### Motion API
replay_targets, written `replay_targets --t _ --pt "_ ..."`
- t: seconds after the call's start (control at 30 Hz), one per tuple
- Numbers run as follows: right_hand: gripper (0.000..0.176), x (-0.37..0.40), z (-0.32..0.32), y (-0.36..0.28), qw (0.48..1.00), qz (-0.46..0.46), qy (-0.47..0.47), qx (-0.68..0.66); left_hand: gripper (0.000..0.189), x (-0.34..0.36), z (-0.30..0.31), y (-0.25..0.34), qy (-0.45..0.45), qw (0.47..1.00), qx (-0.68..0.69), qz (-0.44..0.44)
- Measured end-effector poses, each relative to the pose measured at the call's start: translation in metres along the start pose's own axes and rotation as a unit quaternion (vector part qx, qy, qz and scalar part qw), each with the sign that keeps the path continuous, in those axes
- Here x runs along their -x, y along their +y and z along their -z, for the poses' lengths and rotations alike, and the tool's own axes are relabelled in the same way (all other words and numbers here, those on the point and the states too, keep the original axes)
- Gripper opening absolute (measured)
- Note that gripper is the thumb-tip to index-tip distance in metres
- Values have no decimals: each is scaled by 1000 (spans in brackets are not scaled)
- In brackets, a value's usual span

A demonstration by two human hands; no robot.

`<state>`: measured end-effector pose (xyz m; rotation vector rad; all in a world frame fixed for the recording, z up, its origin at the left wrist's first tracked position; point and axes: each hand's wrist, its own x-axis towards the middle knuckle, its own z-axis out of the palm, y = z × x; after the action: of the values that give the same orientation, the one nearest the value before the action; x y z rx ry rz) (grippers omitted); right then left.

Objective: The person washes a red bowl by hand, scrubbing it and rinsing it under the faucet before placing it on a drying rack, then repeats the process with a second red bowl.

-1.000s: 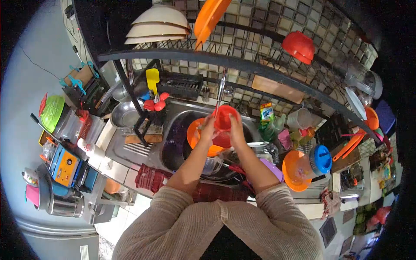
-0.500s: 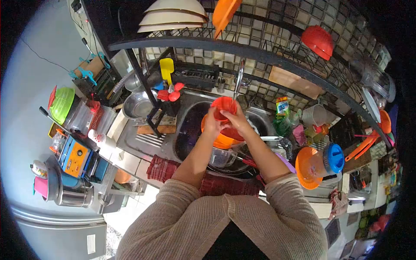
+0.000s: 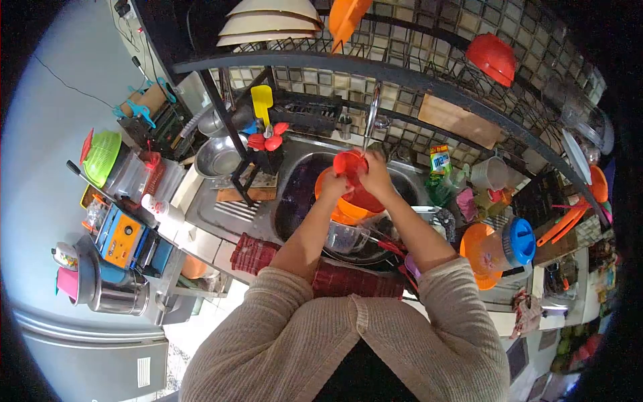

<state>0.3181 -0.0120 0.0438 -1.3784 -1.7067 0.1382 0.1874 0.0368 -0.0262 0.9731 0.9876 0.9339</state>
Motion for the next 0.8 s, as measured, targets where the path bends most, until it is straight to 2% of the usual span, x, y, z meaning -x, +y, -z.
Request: replay_targets --t 0.03,0.07,0.1,0.13,0.2,0.27,0.33,0.37,0.4,0.47,0.53,0.57,0.63,0.67,0.73,0.77,0.8 --pt "43 0 -2 5 1000 -4 16 21 38 -4 -2 -2 -5 999 -8 -44" --pt "38 1 -2 10 999 -8 32 42 38 -6 -1 -4 -5 999 -9 -45" --pt "33 0 3 10 997 -69 -6 46 41 -2 -4 2 1 999 -5 -41" --pt "33 -4 5 14 997 -68 -7 46 43 4 -7 9 8 999 0 -37" --pt "28 -11 5 19 986 -131 -43 97 44 23 -9 25 -7 999 17 -30" --pt "26 -13 0 14 984 -134 -54 108 45 35 -8 34 -23 999 33 -22" --pt "25 -11 -7 13 981 -139 -64 121 50 38 -4 34 -11 996 45 -71" --pt "26 -9 -12 14 987 -116 -76 84 50 35 -1 30 -10 997 45 -70" --pt "27 -8 -14 11 991 -91 -88 47 49 31 2 25 15 995 69 -74" --pt "31 -6 -22 2 987 -109 -105 61 48 23 10 15 42 991 96 -80" --pt "31 -8 -29 -6 983 -140 -82 82 45 31 16 25 -30 996 87 -19" --pt "31 -10 -31 -9 984 -139 -84 81 45 36 12 28 -28 996 88 -20" --pt "35 -14 -25 -22 996 -8 -21 84 30 52 -6 33 7 966 258 17" --pt "35 -16 -24 -29 996 -6 -22 83 30 46 -4 28 9 966 259 16" --pt "28 -24 -21 -42 989 127 34 63 27 39 -3 29 -40 946 302 106" --pt "20 -25 -21 -50 995 96 21 -8 28 40 -4 26 -9 954 281 106" --pt "20 -27 -24 -46 995 97 19 -10 28 36 -2 23 -7 954 283 104"
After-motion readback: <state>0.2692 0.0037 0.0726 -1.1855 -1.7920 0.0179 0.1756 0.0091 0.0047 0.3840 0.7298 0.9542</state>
